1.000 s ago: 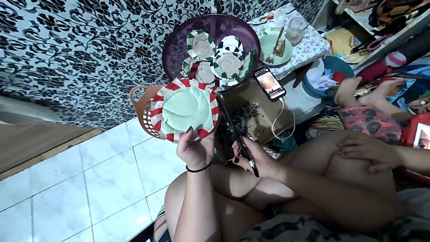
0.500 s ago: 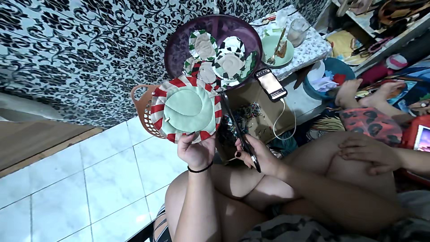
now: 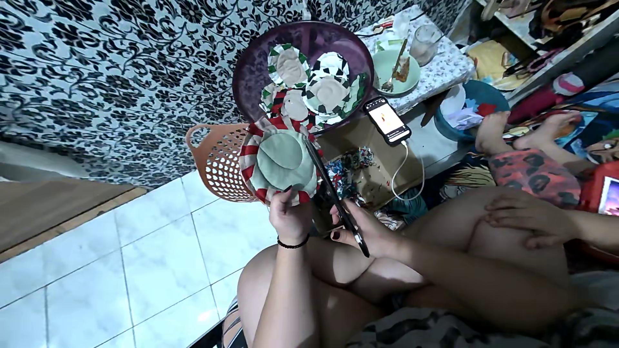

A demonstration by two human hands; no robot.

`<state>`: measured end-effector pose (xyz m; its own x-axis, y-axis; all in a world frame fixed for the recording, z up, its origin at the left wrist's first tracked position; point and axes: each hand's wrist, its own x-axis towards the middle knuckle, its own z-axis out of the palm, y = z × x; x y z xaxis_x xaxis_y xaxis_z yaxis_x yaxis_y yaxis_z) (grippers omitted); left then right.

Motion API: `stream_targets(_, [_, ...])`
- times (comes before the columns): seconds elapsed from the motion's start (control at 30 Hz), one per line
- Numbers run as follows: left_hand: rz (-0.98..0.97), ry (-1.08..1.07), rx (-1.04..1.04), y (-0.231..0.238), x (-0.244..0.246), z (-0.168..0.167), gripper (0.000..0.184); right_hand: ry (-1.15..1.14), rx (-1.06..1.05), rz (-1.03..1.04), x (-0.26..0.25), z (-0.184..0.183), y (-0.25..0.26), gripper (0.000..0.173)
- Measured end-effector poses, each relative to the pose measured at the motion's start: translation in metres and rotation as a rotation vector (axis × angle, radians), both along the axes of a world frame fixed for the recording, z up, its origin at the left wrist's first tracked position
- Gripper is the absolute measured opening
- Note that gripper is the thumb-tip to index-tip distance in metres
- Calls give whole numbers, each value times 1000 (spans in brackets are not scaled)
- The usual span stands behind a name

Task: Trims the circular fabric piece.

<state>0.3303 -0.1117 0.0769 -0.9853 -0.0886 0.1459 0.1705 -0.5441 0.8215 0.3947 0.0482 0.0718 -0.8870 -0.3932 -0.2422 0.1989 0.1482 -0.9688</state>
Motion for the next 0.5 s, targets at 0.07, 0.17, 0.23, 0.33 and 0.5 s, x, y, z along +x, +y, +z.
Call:
stream_targets(0.07, [8,-25,66,-1,-1,2,39,-81,18,-25,0,1,-1,59])
stream_targets(0.17, [10,-40,167,-2,-1,8,36,-251,-22,-86,-2,0,-3,56])
stream_targets(0.23, [20,-28,198,-3,-1,10,37,-244,-44,-99,-2,-3,-4,56])
stream_targets(0.33, [8,-15,215,-5,-2,9,35,-87,-20,-58,1,-4,-4,65])
stream_targets(0.5, [-20,-30,242,-2,-1,9,35,-21,-66,-11,9,-6,-6,72])
